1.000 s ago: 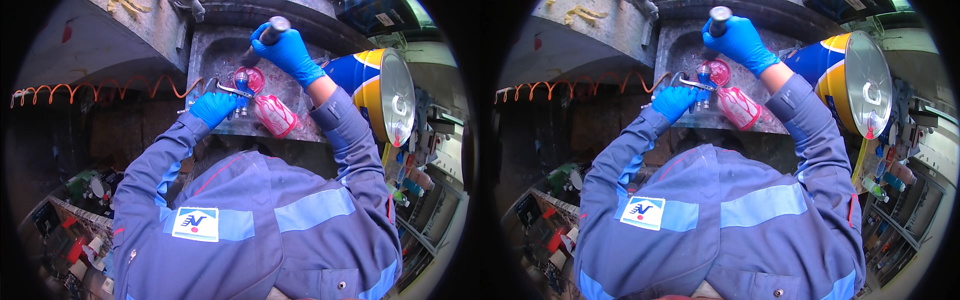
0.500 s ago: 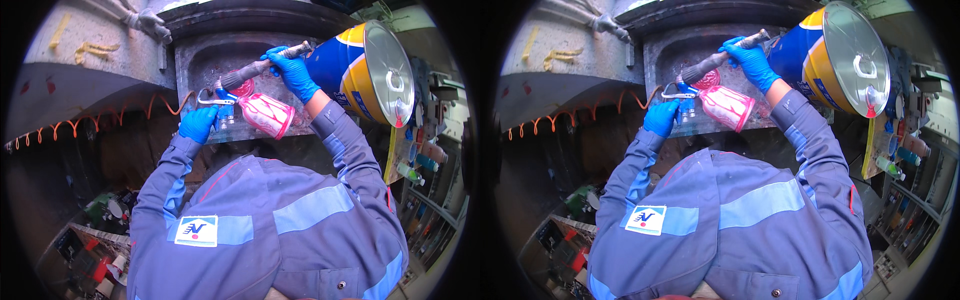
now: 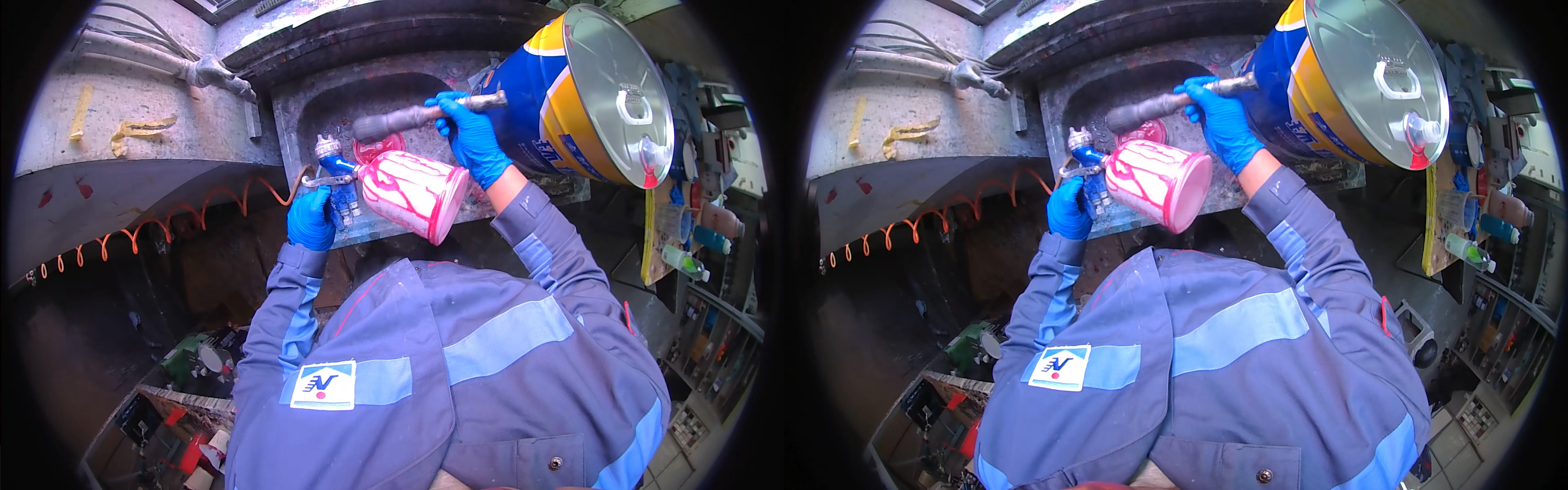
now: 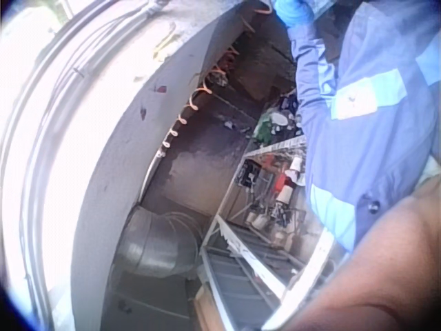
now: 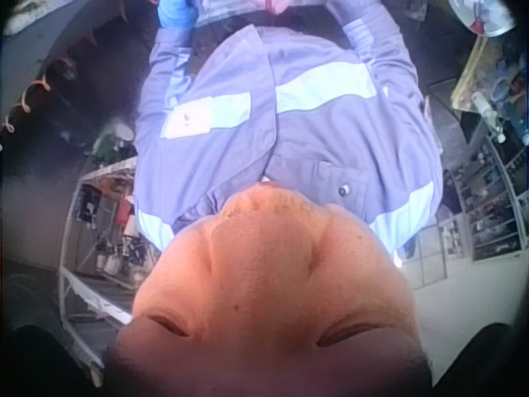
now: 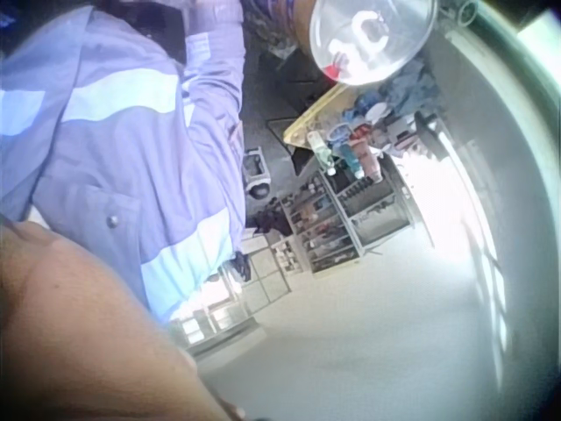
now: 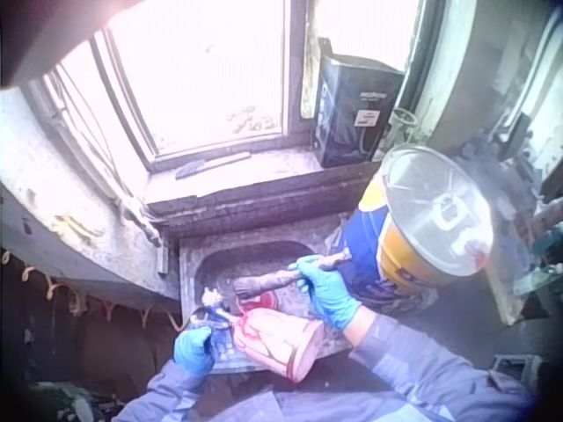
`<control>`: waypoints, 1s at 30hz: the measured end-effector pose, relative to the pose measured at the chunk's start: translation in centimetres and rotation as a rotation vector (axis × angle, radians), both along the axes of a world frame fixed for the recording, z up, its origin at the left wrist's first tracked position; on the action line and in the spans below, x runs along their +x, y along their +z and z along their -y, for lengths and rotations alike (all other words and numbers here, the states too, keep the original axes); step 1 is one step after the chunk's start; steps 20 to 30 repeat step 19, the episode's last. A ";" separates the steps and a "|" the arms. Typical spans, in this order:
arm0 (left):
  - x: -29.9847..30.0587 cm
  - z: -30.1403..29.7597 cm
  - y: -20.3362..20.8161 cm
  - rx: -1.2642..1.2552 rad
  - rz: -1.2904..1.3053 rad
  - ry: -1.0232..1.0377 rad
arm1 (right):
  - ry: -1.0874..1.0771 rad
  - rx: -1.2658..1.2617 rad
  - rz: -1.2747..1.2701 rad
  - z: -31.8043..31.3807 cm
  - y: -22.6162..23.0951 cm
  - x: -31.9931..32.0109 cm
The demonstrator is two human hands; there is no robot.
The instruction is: The person moves from a paint booth to a workbench, pours red paint into a spray gun, then repeatedly flushes the gun with a clear solvent and scrubs the cup and nozzle with a brush. The person disassembles and reassembles the spray gun while cleaning its parts.
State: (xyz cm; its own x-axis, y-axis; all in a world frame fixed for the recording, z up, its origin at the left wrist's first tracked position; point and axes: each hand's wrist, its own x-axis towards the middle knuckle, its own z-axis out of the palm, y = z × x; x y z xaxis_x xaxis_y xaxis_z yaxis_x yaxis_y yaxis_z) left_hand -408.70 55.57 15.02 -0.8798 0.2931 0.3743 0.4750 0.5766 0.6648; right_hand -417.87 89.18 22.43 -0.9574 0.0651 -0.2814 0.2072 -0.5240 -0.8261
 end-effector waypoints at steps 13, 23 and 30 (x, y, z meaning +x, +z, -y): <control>2.3 -2.3 2.4 0.707 0.571 0.357 | 0.049 0.351 -0.112 -0.9 2.2 -2.4; 3.4 -1.3 5.0 0.622 1.062 0.287 | -0.021 0.396 -0.175 -0.9 3.3 0.4; 3.4 -1.3 5.0 0.622 1.062 0.287 | -0.021 0.396 -0.175 -0.9 3.3 0.4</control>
